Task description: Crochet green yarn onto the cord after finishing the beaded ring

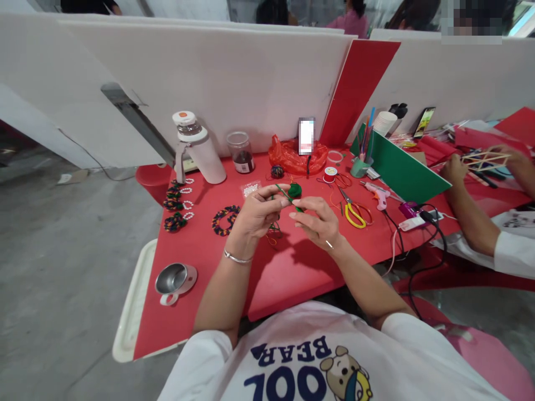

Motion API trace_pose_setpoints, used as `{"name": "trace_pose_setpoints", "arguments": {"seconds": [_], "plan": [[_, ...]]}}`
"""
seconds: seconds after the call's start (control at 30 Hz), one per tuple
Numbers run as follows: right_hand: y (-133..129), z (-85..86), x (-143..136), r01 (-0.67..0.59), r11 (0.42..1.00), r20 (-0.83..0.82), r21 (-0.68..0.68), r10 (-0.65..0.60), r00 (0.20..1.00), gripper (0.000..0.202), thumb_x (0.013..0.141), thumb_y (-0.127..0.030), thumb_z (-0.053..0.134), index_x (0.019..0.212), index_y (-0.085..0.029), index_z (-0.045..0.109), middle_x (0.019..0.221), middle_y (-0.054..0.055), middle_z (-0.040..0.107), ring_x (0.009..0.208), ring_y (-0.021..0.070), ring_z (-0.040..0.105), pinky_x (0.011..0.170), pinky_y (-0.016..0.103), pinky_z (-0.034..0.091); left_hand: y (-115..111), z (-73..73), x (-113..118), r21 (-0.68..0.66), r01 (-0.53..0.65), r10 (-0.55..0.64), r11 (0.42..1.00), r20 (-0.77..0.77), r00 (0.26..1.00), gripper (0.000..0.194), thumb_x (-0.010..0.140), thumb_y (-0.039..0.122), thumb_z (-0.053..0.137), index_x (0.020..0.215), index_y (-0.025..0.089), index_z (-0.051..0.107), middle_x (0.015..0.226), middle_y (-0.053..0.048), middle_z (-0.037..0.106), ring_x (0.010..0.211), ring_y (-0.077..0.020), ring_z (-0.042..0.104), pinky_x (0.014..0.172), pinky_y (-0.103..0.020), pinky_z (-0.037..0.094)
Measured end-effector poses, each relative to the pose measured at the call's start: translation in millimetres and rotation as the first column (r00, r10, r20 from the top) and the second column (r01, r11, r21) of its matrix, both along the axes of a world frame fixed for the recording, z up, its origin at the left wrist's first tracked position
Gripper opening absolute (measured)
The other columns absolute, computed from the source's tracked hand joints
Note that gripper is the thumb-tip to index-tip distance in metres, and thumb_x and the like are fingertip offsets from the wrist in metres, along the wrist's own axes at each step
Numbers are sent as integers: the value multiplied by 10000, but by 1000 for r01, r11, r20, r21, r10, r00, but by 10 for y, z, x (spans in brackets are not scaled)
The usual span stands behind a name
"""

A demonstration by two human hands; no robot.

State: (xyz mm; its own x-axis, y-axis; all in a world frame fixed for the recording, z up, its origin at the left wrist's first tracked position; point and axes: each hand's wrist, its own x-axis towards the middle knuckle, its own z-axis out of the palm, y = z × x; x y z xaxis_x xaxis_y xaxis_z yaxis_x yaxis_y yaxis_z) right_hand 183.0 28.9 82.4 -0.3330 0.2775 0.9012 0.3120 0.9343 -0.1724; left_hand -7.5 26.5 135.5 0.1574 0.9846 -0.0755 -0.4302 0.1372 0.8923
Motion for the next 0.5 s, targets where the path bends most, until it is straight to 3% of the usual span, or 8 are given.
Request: {"name": "trace_pose_setpoints", "arguments": {"seconds": [0.1, 0.23, 0.33, 0.5], "plan": [[73, 125, 113, -128, 988, 67, -87, 134, 989, 295, 1002, -270, 663, 1279, -355, 717, 1251, 76, 754, 1140, 243, 716, 961, 476, 616, 18, -16, -57, 49, -11, 14, 999, -70, 997, 393, 509, 226, 938, 882, 171, 827, 571, 46, 596, 406, -13, 329, 412, -210, 188], [116, 297, 274, -221, 947, 209, -231, 271, 940, 248, 1037, -309, 598, 1260, -303, 708, 1313, 111, 738, 1187, 244, 703, 1002, 486, 593, 22, -42, -95, 140, -48, 79, 989, -219, 973, 352, 545, 211, 906, 886, 156, 841, 608, 13, 644, 501, -61, 470, 469, -217, 320], [88, 358, 332, -220, 940, 266, -259, 289, 920, 211, 1036, -275, 589, 1216, -262, 699, 1338, 143, 723, 1212, 245, 688, 1006, 475, 590, 16, -61, -110, 170, -42, 87, 985, -266, 960, 348, 563, 213, 898, 902, 148, 846, 638, -3, 671, 575, -92, 549, 539, -231, 407], [22, 386, 354, -213, 932, 275, -294, 296, 915, 173, 1041, -256, 564, 1147, -248, 700, 1348, 155, 719, 1200, 248, 697, 1015, 485, 588, 11, -86, -125, 198, -38, 97, 979, -300, 949, 361, 589, 220, 895, 939, 142, 851, 640, -3, 659, 594, -99, 554, 562, -238, 423]]}}
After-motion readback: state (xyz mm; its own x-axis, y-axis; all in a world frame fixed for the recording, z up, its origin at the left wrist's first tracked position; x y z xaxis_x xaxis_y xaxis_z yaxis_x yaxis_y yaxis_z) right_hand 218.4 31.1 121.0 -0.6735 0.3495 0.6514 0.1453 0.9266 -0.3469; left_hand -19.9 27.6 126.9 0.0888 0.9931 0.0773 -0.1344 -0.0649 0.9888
